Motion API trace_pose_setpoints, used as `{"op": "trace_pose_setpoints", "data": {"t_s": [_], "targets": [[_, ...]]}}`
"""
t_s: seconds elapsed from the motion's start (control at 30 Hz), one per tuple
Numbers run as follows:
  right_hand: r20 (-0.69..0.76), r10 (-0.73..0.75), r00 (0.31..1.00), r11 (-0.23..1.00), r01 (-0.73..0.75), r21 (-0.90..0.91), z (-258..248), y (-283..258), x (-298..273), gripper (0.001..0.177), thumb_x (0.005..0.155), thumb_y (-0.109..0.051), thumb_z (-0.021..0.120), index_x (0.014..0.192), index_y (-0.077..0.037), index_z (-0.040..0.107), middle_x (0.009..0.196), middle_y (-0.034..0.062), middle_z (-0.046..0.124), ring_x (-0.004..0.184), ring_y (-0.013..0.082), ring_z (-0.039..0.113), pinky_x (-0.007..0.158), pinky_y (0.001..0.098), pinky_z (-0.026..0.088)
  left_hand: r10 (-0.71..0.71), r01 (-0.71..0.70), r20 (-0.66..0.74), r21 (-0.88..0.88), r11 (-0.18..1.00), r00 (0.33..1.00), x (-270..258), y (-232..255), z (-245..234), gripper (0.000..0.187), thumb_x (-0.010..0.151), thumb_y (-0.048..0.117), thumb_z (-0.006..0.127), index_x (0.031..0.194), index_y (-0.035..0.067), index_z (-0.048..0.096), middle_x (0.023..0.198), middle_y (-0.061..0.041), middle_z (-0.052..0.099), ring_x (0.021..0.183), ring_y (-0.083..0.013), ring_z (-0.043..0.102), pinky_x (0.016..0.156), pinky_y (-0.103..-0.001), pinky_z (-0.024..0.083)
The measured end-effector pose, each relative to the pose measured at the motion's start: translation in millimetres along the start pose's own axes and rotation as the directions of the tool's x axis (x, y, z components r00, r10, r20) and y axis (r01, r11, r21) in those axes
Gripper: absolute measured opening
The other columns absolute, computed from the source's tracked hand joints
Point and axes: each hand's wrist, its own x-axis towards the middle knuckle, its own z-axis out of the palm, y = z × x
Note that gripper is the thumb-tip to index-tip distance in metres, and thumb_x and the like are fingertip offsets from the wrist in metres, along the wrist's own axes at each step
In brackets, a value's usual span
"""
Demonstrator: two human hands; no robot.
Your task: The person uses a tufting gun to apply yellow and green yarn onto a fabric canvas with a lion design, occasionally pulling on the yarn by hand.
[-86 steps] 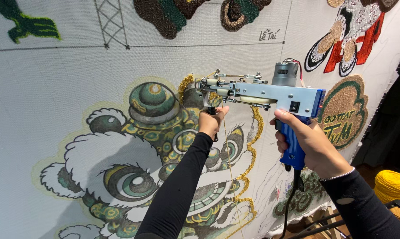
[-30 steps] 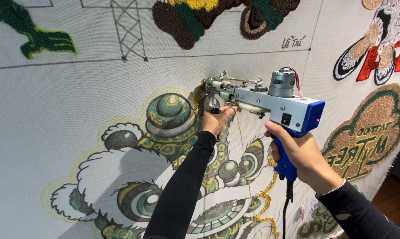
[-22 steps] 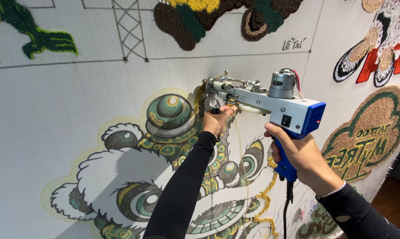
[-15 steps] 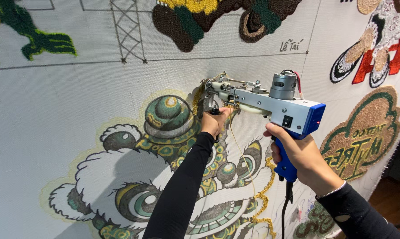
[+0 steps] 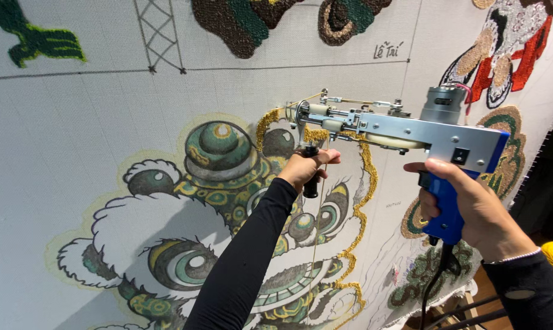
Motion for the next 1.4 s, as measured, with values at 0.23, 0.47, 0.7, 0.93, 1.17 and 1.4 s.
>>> {"op": "trace_pose_setpoints", "data": {"t_s": [0.23,0.47,0.7,0.93,1.17,1.4], "targets": [[0.014,0.019,1.000,0.999,-0.020,0.034,-7,1,-7,0.051,0.091,-0.043,0.062,0.121,-0.003,0.072,0.063,0.0034,0.048,0.054,0.0138,0.046,0.051,0.0292,0.038,0.015,-0.012,-0.051,0.063,0.998,0.999,-4,-7,8,0.031,0.089,0.032,0.078,0.106,0.006,0.076,0.100,-0.004,0.078,0.057,-0.0082,0.057,0.052,-0.026,0.048],[-0.022,0.026,0.999,1.000,-0.026,-0.007,18,-1,-9,0.048,0.088,-0.041,0.067,0.115,-0.001,0.073,0.061,0.0033,0.050,0.050,0.0142,0.047,0.049,0.0320,0.043,-0.023,0.024,-0.078,0.011,1.000,0.997,-2,-22,-6,0.029,0.090,0.029,0.072,0.106,0.005,0.078,0.098,-0.006,0.080,0.052,-0.0084,0.054,0.047,-0.027,0.047],[-0.019,0.022,1.000,0.999,-0.023,-0.029,25,-4,-10,0.046,0.088,-0.042,0.066,0.112,-0.003,0.074,0.061,0.0031,0.050,0.049,0.0138,0.047,0.048,0.0319,0.044,-0.017,0.019,-0.094,0.025,0.999,0.995,8,-37,-13,0.022,0.090,0.021,0.074,0.099,0.002,0.079,0.095,-0.006,0.079,0.054,-0.0086,0.056,0.047,-0.028,0.048],[-0.060,0.043,0.997,0.998,-0.046,-0.053,32,-5,-10,0.046,0.089,-0.043,0.067,0.112,-0.004,0.075,0.063,0.0023,0.052,0.052,0.0126,0.049,0.051,0.0300,0.046,-0.014,0.017,-0.078,0.037,0.999,0.997,11,-37,-19,0.024,0.090,0.022,0.075,0.096,-0.001,0.078,0.094,-0.006,0.079,0.055,-0.0090,0.056,0.047,-0.029,0.049],[-0.080,0.071,0.994,0.995,-0.076,-0.062,42,-9,-9,0.043,0.088,-0.044,0.068,0.107,-0.006,0.074,0.063,0.0021,0.053,0.051,0.0131,0.050,0.047,0.0326,0.047,-0.012,0.018,-0.141,0.039,0.999,0.990,13,-34,-22,0.036,0.085,0.033,0.081,0.095,-0.001,0.071,0.099,-0.009,0.080,0.052,-0.0100,0.055,0.046,-0.030,0.048],[0.000,-0.078,0.997,0.995,0.077,-0.068,63,4,12,0.035,0.087,-0.037,0.072,0.100,-0.004,0.070,0.059,0.0046,0.055,0.045,0.0155,0.052,0.043,0.0306,0.044,0.046,-0.036,-0.271,0.045,0.998,0.962,28,-43,-37,0.054,0.079,0.049,0.079,0.102,0.000,0.075,0.100,-0.009,0.079,0.046,-0.0118,0.053,0.043,-0.032,0.044]]}}
